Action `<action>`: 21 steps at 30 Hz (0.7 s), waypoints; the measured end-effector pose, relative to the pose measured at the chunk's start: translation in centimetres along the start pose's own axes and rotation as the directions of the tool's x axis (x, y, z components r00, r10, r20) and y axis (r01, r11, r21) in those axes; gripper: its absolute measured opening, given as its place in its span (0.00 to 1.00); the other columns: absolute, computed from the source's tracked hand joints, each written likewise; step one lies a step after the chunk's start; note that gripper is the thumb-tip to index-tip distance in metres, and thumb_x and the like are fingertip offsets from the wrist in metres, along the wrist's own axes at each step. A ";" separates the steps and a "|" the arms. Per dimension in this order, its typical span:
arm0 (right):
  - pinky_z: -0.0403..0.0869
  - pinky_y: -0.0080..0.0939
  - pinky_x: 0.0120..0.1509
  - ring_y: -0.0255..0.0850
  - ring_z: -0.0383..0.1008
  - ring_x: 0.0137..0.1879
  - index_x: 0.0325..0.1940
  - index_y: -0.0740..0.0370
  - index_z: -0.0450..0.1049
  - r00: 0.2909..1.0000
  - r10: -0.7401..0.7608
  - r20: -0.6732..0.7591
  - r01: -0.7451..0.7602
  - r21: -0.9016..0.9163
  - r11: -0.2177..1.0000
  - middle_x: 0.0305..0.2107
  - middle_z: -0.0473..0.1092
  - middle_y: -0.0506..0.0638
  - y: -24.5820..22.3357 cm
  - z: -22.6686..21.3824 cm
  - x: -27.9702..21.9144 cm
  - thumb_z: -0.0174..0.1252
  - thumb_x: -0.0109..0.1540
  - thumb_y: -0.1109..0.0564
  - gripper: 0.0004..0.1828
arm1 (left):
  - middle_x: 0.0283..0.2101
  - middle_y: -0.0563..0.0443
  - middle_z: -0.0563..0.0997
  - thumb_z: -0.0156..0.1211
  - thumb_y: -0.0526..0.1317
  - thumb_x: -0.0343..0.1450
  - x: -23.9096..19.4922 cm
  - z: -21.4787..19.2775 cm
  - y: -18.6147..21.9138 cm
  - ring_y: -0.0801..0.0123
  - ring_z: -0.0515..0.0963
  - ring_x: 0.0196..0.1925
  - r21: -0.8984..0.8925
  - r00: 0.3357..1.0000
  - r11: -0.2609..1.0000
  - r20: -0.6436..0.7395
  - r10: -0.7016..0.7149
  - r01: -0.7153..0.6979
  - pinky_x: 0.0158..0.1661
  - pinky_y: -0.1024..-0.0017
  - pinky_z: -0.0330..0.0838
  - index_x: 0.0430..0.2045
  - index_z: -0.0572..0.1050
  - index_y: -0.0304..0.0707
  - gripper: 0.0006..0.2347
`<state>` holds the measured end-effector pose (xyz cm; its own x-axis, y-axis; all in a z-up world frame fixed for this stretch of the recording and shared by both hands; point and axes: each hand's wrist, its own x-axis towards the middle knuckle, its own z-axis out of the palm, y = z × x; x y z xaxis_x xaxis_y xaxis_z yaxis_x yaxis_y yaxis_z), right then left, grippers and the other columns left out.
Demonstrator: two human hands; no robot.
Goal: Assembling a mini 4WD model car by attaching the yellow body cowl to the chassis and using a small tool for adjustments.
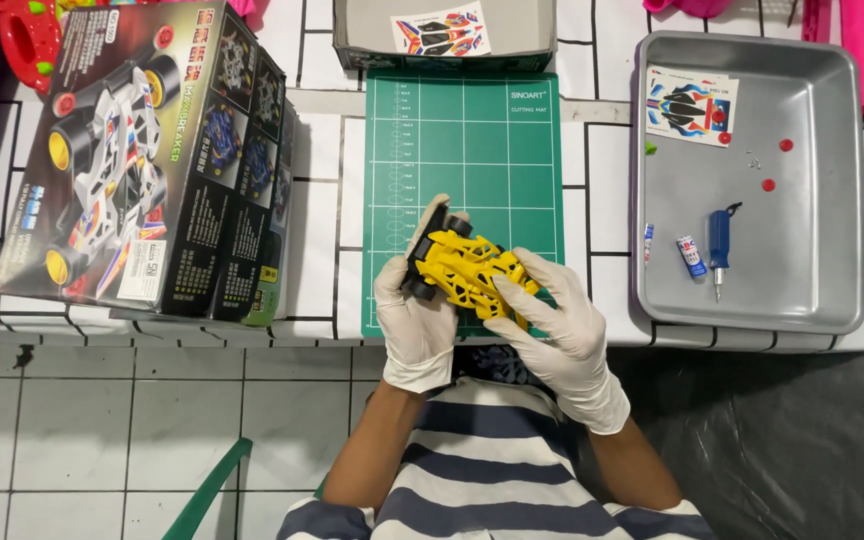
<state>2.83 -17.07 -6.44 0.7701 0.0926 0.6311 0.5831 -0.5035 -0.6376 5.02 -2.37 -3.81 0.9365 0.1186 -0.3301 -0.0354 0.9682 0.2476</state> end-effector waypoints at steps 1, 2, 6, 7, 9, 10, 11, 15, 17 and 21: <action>0.77 0.51 0.59 0.55 0.78 0.55 0.50 0.59 0.83 1.000 -0.004 -0.004 0.004 -0.001 1.000 0.54 0.75 0.62 -0.1 0.2 0.1 0.78 0.51 0.59 0.23 | 0.53 0.30 0.78 0.48 0.42 0.72 -0.2 0.5 0.2 0.51 0.80 0.47 0.000 1.000 1.000 0.006 0.001 -0.001 0.52 0.57 0.74 0.62 0.71 0.25 0.24; 0.77 0.51 0.58 0.56 0.78 0.55 0.49 0.59 0.84 1.000 -0.019 -0.020 0.019 0.005 1.000 0.54 0.75 0.63 -0.1 0.4 0.2 0.78 0.50 0.59 0.23 | 0.52 0.30 0.79 0.49 0.42 0.72 -0.3 1.0 0.4 0.52 0.80 0.46 -0.030 1.000 0.999 -0.016 -0.015 0.014 0.51 0.57 0.75 0.61 0.71 0.25 0.23; 0.77 0.54 0.57 0.58 0.77 0.55 0.51 0.58 0.84 0.996 -0.081 -0.032 0.080 -0.031 0.996 0.54 0.75 0.64 0.3 0.3 0.1 0.78 0.50 0.56 0.25 | 0.54 0.32 0.80 0.50 0.50 0.76 -0.8 2.2 0.5 0.51 0.83 0.48 -0.210 0.992 0.971 -0.024 -0.122 0.114 0.53 0.54 0.76 0.59 0.72 0.29 0.24; 0.77 0.54 0.57 0.58 0.77 0.55 0.51 0.58 0.84 0.996 -0.080 -0.031 0.079 -0.031 0.996 0.54 0.75 0.64 0.3 0.2 0.3 0.78 0.50 0.56 0.25 | 0.54 0.32 0.80 0.50 0.50 0.76 -0.3 0.0 -0.4 0.51 0.83 0.48 -0.211 0.992 0.971 -0.025 -0.122 0.114 0.53 0.54 0.76 0.59 0.72 0.29 0.24; 0.75 0.54 0.61 0.58 0.74 0.56 0.53 0.57 0.83 0.990 -0.138 -0.012 0.136 -0.111 0.985 0.56 0.74 0.62 0.1 0.1 0.8 0.75 0.56 0.52 0.22 | 0.57 0.34 0.78 0.48 0.61 0.75 0.9 -4.2 -2.2 0.52 0.84 0.47 -0.169 0.998 0.985 0.058 -0.006 0.015 0.53 0.53 0.79 0.65 0.67 0.32 0.32; 0.75 0.54 0.61 0.58 0.74 0.56 0.53 0.57 0.83 0.990 -0.139 -0.015 0.137 -0.109 0.985 0.56 0.74 0.62 -0.2 0.2 0.9 0.75 0.56 0.52 0.22 | 0.57 0.34 0.78 0.48 0.61 0.75 0.7 -2.8 -1.7 0.52 0.84 0.47 -0.167 0.998 0.986 0.060 -0.004 0.014 0.53 0.53 0.79 0.65 0.67 0.32 0.32; 0.74 0.54 0.62 0.58 0.73 0.58 0.54 0.57 0.82 0.992 -0.125 0.002 0.125 -0.113 0.986 0.58 0.73 0.61 -0.4 0.3 0.9 0.73 0.57 0.51 0.22 | 0.55 0.34 0.80 0.57 0.44 0.71 0.4 -1.4 -1.2 0.53 0.85 0.46 0.085 0.995 0.993 0.061 0.077 -0.082 0.48 0.57 0.81 0.62 0.70 0.30 0.24; 0.62 0.59 0.75 0.56 0.58 0.75 0.66 0.48 0.75 0.995 -0.041 0.087 0.045 -0.042 0.998 0.70 0.63 0.57 -1.5 0.3 1.0 0.69 0.61 0.45 0.29 | 0.58 0.33 0.79 0.65 0.23 0.66 1.0 -1.1 -1.3 0.56 0.83 0.50 0.286 0.975 0.934 0.119 0.187 -0.214 0.45 0.61 0.82 0.63 0.68 0.26 0.27; 0.53 0.57 0.80 0.52 0.48 0.80 0.72 0.48 0.64 0.995 0.095 -0.022 -0.093 0.097 0.991 0.74 0.53 0.54 -1.8 0.2 0.3 0.68 0.61 0.43 0.37 | 0.52 0.34 0.81 0.64 0.22 0.66 1.1 -0.5 -0.7 0.51 0.84 0.46 0.212 0.985 0.962 0.042 0.165 -0.170 0.44 0.56 0.83 0.59 0.71 0.28 0.25; 0.54 0.57 0.84 0.53 0.57 0.76 0.75 0.59 0.56 0.843 0.532 0.082 -0.441 0.673 0.594 0.70 0.57 0.65 -0.8 2.1 -1.1 0.69 0.56 0.35 0.52 | 0.48 0.35 0.82 0.59 0.20 0.68 0.7 -1.2 -0.4 0.46 0.84 0.45 0.034 0.995 0.994 -0.018 0.102 -0.101 0.47 0.53 0.81 0.55 0.74 0.32 0.21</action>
<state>2.00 -14.97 -7.52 0.9805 -0.1191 0.1562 0.1809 0.2386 -0.9541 5.28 -2.46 -5.21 0.9214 0.2209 -0.3198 -0.1183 0.9432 0.3106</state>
